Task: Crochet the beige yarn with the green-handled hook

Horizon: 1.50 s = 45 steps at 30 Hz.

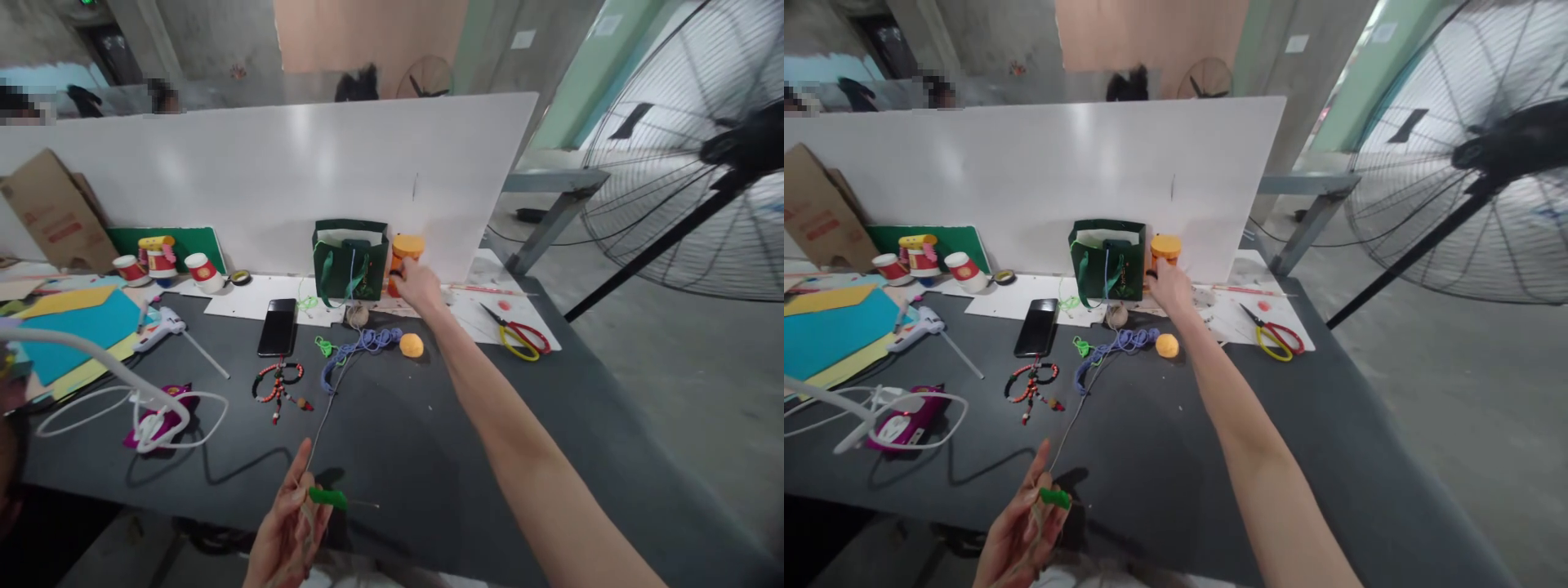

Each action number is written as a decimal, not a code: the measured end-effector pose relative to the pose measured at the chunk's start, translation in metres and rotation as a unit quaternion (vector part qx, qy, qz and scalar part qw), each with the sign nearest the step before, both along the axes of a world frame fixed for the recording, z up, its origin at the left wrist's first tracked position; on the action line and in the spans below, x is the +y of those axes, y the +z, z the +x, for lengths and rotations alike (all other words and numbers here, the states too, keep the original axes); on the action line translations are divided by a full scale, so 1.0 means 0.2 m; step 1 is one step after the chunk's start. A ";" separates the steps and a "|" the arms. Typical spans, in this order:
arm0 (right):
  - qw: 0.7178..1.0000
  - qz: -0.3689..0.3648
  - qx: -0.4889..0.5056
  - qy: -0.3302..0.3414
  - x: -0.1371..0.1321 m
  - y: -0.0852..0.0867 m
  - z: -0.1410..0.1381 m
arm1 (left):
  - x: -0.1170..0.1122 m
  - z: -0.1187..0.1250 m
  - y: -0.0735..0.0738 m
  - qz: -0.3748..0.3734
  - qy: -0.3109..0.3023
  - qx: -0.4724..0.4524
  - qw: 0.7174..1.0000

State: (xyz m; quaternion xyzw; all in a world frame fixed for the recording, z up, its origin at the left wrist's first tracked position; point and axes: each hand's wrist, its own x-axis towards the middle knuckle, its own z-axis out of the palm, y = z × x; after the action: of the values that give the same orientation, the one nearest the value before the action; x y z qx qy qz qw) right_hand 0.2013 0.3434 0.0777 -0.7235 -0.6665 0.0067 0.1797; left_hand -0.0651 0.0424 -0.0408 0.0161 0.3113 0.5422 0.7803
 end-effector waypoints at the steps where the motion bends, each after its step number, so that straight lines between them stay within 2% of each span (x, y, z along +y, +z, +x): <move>1: 0.999 0.035 0.014 0.004 0.00 0.06 -0.01 | 0.01 0.01 0.01 0.004 -0.005 0.002 1.000; 3: 0.995 0.093 0.043 0.019 0.03 0.18 -0.04 | 0.02 0.03 0.04 0.017 -0.021 0.012 1.000; 6: 0.987 0.132 0.085 0.039 0.10 0.32 -0.11 | 0.02 0.06 0.10 0.039 -0.033 0.028 0.998; 9: 0.981 0.136 0.125 0.056 0.11 0.38 -0.17 | 0.01 0.08 0.15 0.059 -0.033 0.044 0.997; 11: 0.976 0.133 0.155 0.072 0.05 0.37 -0.19 | 0.00 0.09 0.16 0.069 -0.026 0.053 0.996; 13: 0.970 0.118 0.187 0.100 -0.07 0.35 -0.20 | 0.00 0.09 0.16 0.077 -0.017 0.060 0.995; 15: 0.962 0.070 0.219 0.145 -0.23 0.31 -0.20 | 0.00 0.10 0.17 0.089 -0.008 0.065 0.994; 17: 0.946 -0.013 0.249 0.207 -0.43 0.25 -0.20 | 0.01 0.12 0.20 0.106 -0.003 0.069 0.992; 19: 0.915 -0.116 0.283 0.262 -0.64 0.18 -0.22 | 0.02 0.14 0.24 0.124 0.001 0.071 0.990; 21: 0.863 -0.216 0.338 0.307 -0.85 0.08 -0.26 | 0.03 0.17 0.29 0.145 0.010 0.068 0.987; 25: 0.718 -0.394 0.440 0.369 -1.18 -0.13 -0.35 | 0.04 0.22 0.42 0.182 0.040 0.045 0.981; 28: 0.632 -0.467 0.466 0.407 -1.30 -0.22 -0.34 | 0.02 0.17 0.52 0.188 0.080 0.039 0.978; 30: 0.596 -0.481 0.476 0.432 -1.32 -0.24 -0.29 | -0.02 0.11 0.56 0.162 0.108 0.065 0.979; 31: 0.590 -0.478 0.482 0.437 -1.33 -0.24 -0.26 | -0.04 0.09 0.57 0.156 0.125 0.078 0.977; 33: 0.607 -0.448 0.502 0.423 -1.32 -0.22 -0.23 | -0.07 0.07 0.56 0.156 0.155 0.083 0.972; 35: 0.631 -0.412 0.525 0.397 -1.31 -0.21 -0.25 | -0.09 0.11 0.55 0.125 0.132 0.056 0.982; 36: 0.631 -0.405 0.534 0.390 -1.30 -0.21 -0.26 | -0.09 0.14 0.54 0.111 0.112 0.035 0.987; 38: 0.591 -0.440 0.539 0.408 -1.30 -0.22 -0.30 | -0.07 0.20 0.52 0.105 0.085 0.017 0.991; 40: 0.536 -0.493 0.528 0.436 -1.32 -0.24 -0.30 | -0.03 0.22 0.51 0.140 0.098 0.031 0.985; 41: 0.520 -0.510 0.522 0.443 -1.34 -0.25 -0.28 | -0.01 0.21 0.50 0.141 0.094 0.047 0.984; 43: 0.519 -0.517 0.529 0.428 -1.38 -0.26 -0.21 | 0.03 0.16 0.49 0.141 0.075 0.072 0.985; 45: 0.547 -0.504 0.544 0.388 -1.43 -0.26 -0.10 | 0.06 0.10 0.48 0.131 0.073 0.078 0.986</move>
State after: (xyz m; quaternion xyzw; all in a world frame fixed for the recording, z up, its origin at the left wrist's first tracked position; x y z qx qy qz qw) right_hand 0.1807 0.0564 0.0261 -0.2237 -0.5444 0.8031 0.0930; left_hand -0.0448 0.0551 0.0559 0.1375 0.2979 0.6305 0.7035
